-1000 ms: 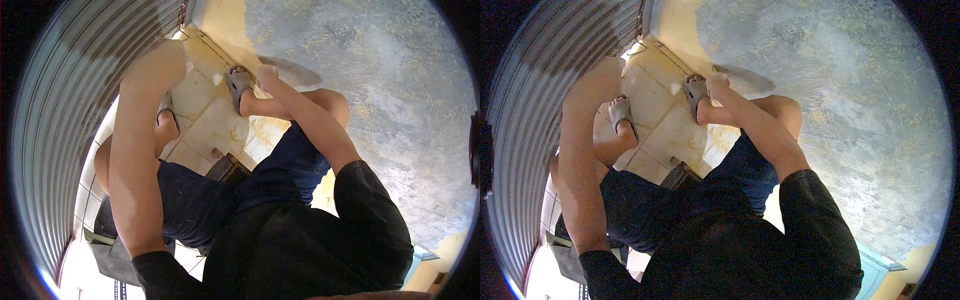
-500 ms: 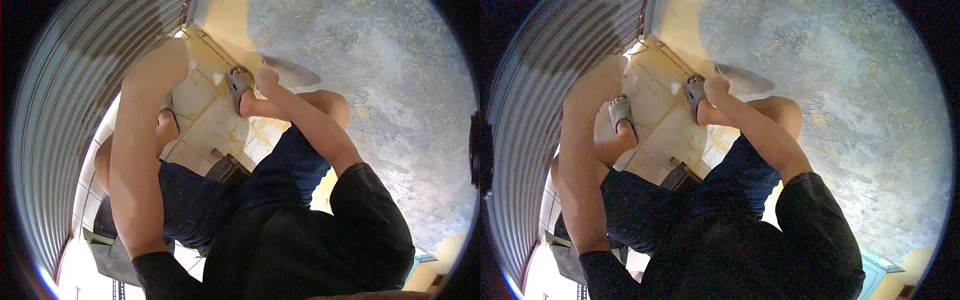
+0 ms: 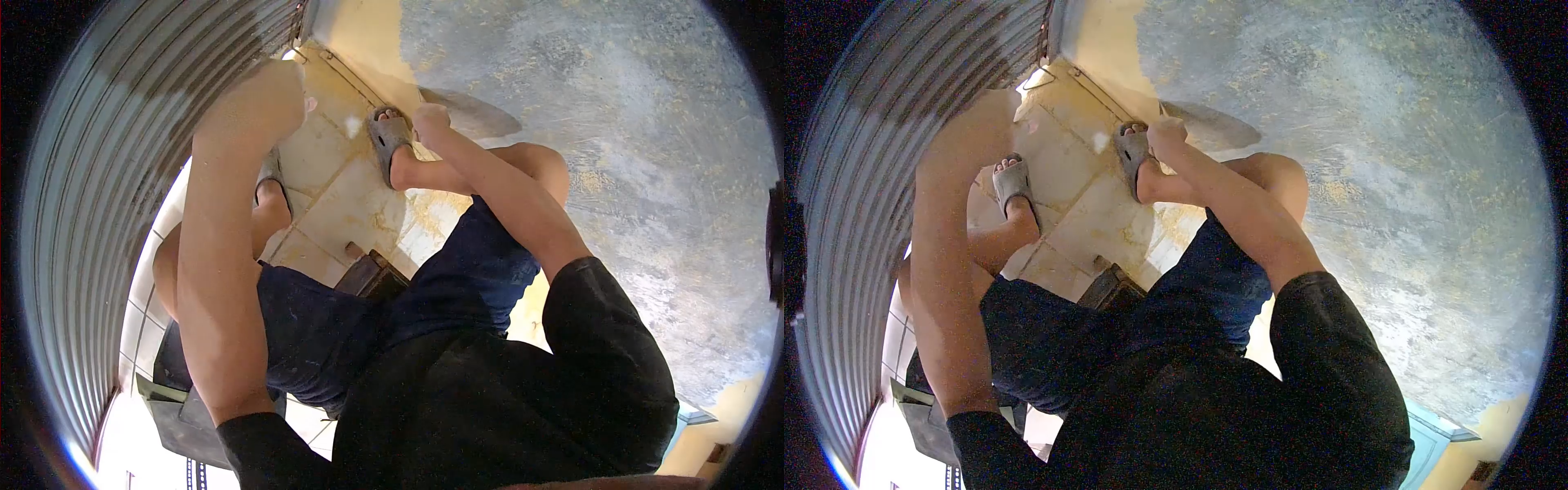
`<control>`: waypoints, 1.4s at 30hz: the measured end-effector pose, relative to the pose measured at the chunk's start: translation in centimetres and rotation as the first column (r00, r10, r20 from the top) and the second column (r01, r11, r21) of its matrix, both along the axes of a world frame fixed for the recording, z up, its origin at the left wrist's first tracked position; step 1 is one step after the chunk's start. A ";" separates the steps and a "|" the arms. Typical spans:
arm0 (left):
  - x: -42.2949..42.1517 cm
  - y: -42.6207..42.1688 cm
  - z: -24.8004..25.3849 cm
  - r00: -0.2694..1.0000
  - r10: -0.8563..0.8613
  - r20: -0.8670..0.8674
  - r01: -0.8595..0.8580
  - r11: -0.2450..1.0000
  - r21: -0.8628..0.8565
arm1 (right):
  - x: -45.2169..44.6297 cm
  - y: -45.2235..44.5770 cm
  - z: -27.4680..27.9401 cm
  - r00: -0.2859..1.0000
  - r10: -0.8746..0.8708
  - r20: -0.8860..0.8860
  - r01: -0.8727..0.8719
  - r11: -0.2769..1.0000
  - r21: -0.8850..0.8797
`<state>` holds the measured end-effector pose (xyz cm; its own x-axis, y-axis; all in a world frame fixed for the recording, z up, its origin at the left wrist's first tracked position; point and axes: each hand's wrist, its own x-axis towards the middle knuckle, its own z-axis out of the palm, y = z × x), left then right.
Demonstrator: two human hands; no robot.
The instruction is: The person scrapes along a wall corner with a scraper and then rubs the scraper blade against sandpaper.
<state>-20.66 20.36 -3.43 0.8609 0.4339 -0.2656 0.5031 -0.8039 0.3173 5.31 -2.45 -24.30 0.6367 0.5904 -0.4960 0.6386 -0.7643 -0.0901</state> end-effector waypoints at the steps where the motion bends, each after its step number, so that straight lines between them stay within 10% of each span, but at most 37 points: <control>1: -0.1 0.0 -0.1 1.000 -0.008 0.011 0.008 1.000 -0.027 | 0.1 0.6 -0.4 0.841 -0.468 -0.273 0.530 0.815 0.236; 2: -0.1 0.0 -0.7 1.000 -0.011 0.011 0.011 1.000 -0.029 | 0.2 0.6 -0.6 0.421 -0.685 -0.595 0.907 0.327 0.266; 6: -0.4 0.6 0.1 0.999 -0.036 0.021 0.035 0.998 0.045 | -0.5 0.9 0.2 0.250 -0.669 -0.700 0.936 0.353 -0.003; 15: 0.5 1.8 1.2 0.994 -0.065 0.087 0.062 0.998 0.034 | -4.3 -3.8 7.7 0.504 -0.616 -0.605 0.861 0.417 0.292; 27: -1.3 3.8 1.0 0.999 0.043 -0.024 -0.043 0.999 -0.002 | -7.7 -9.5 4.7 0.366 -0.532 -0.764 0.928 0.266 0.259; 33: 0.3 2.3 0.2 0.997 0.061 0.051 -0.057 0.997 -0.061 | -4.9 -12.9 -1.1 0.606 -0.696 -0.385 0.767 0.383 0.515; 35: 2.3 1.7 -0.2 0.977 -0.077 -0.198 0.089 0.995 0.053 | -6.2 -12.4 1.6 0.792 -0.609 -0.036 0.441 0.530 0.725; 42: 8.8 -0.1 -1.3 0.969 -0.234 0.073 0.231 0.971 0.055 | -5.3 -12.5 1.4 0.661 -0.732 -0.167 0.685 0.496 0.534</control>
